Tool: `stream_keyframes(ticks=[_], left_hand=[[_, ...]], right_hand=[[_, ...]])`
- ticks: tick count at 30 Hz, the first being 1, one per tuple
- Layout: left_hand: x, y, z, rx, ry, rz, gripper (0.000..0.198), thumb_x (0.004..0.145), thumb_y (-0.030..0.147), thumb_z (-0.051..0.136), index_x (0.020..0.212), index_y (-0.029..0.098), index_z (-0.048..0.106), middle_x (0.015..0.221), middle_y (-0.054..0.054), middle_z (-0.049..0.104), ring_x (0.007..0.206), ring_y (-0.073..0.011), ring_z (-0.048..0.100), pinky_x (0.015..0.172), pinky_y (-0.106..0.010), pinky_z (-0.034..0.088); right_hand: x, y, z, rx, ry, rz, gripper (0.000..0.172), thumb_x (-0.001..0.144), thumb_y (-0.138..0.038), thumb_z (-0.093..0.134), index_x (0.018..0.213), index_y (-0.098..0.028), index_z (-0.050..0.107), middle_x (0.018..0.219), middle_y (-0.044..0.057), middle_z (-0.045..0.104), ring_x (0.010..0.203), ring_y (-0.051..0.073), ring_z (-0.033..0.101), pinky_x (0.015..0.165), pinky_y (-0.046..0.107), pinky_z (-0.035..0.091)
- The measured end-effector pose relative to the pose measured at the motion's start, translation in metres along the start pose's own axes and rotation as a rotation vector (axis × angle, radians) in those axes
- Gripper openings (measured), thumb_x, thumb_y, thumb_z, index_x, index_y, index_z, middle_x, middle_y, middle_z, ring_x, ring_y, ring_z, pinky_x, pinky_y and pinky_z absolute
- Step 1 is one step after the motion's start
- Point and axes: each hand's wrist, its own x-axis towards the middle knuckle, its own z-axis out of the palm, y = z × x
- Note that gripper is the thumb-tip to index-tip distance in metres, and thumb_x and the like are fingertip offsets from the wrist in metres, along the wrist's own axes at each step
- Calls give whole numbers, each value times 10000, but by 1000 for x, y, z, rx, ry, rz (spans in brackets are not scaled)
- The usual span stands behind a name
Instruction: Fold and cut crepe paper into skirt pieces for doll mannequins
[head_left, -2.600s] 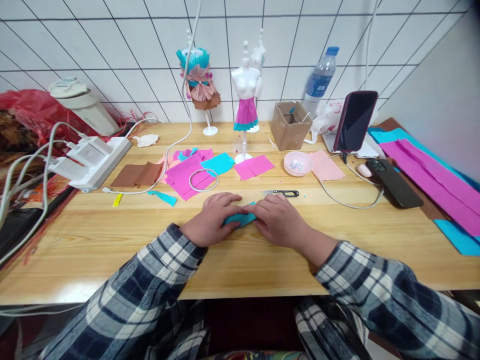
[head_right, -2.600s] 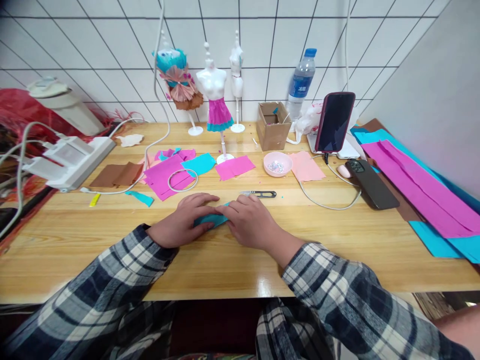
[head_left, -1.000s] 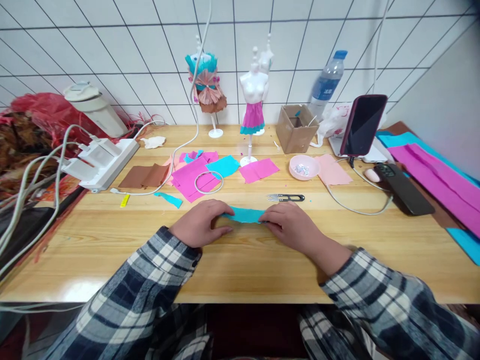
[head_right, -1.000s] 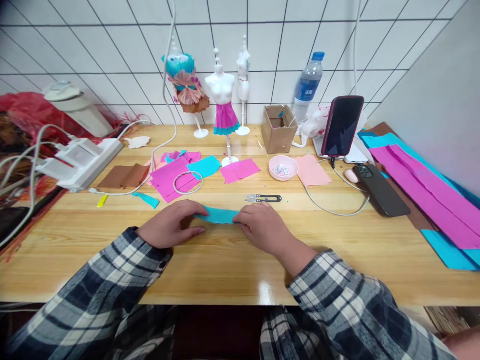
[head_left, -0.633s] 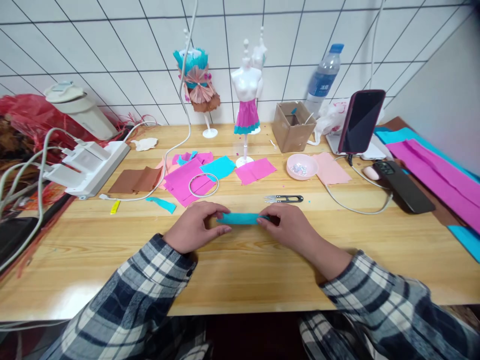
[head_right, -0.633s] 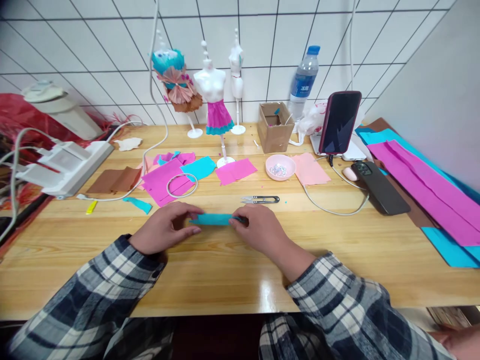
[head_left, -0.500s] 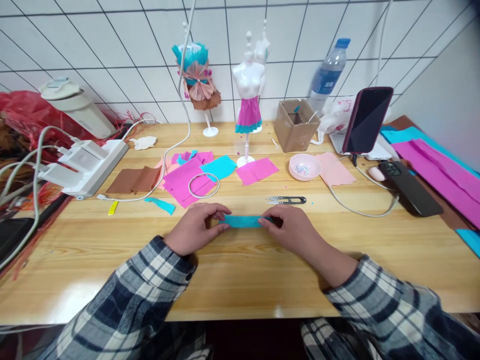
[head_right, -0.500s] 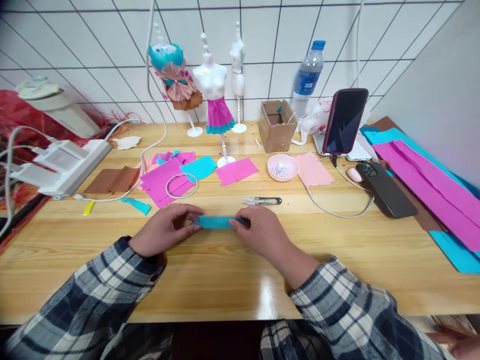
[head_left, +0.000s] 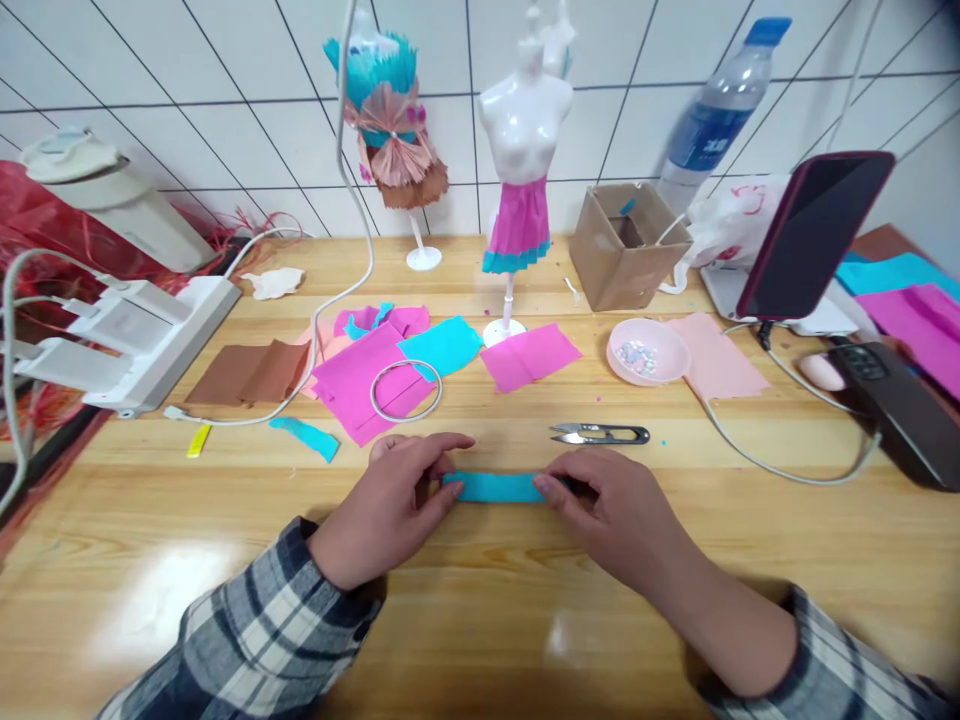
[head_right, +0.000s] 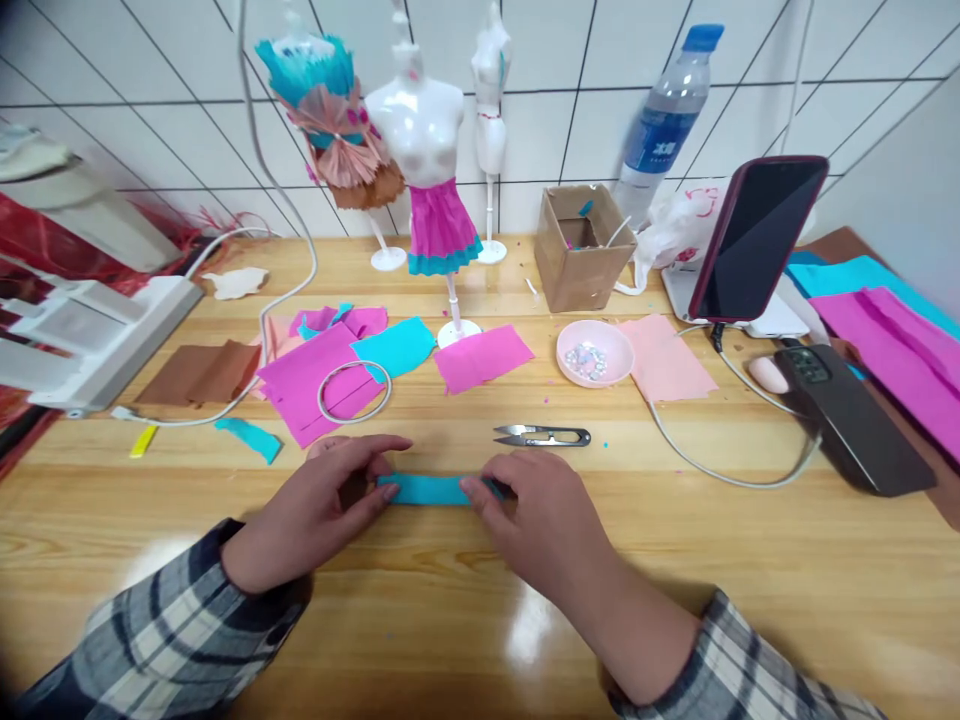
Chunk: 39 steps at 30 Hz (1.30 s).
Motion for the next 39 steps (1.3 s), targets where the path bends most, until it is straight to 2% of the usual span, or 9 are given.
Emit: stream_keyframes(ticks=[2, 9, 17, 25, 32, 39], left_hand=[[-1, 1, -1, 1, -10, 7, 379, 862, 260, 527, 1239, 270, 490, 833, 17, 597, 794, -166, 548, 824, -347, 379], [1, 1, -5, -29, -61, -5, 394, 862, 233, 529, 1247, 287, 469, 852, 17, 594, 834, -164, 543, 828, -328, 388], [2, -3, -6, -48, -113, -16, 428, 887, 226, 513, 1296, 304, 416, 869, 3, 593, 835, -175, 538, 789, -329, 404], [5, 3, -6, -24, -75, -63, 444, 870, 246, 531, 1293, 291, 405, 829, 17, 606, 780, -178, 547, 753, -323, 403], [6, 4, -3, -9, -82, -88, 427, 891, 243, 485, 1299, 281, 368, 831, 9, 593, 777, -185, 545, 787, -360, 386], [8, 0, -4, 36, -120, -57, 433, 871, 259, 526, 1283, 291, 397, 766, 19, 577, 721, -188, 541, 765, -370, 390]], right_hand=[[-1, 2, 0, 9, -14, -19, 306, 924, -344, 478, 692, -202, 618, 645, -7, 587, 645, 142, 516, 616, 276, 337], [-11, 7, 1, -14, 42, -142, 249, 908, -274, 529, 685, -201, 613, 657, -5, 574, 651, 132, 498, 650, 266, 345], [-7, 9, 2, -52, 34, -123, 306, 908, -288, 522, 614, -202, 533, 593, -11, 528, 614, 147, 450, 624, 291, 300], [-3, 8, 5, -85, 28, -127, 297, 882, -244, 528, 590, -202, 491, 599, -6, 505, 606, 151, 431, 625, 298, 282], [-3, 8, 7, -122, 50, -182, 253, 880, -229, 515, 627, -213, 509, 617, -1, 520, 625, 167, 440, 643, 315, 287], [-2, 10, 9, -165, 60, -192, 253, 876, -227, 507, 623, -216, 507, 601, -3, 514, 609, 170, 435, 634, 328, 283]])
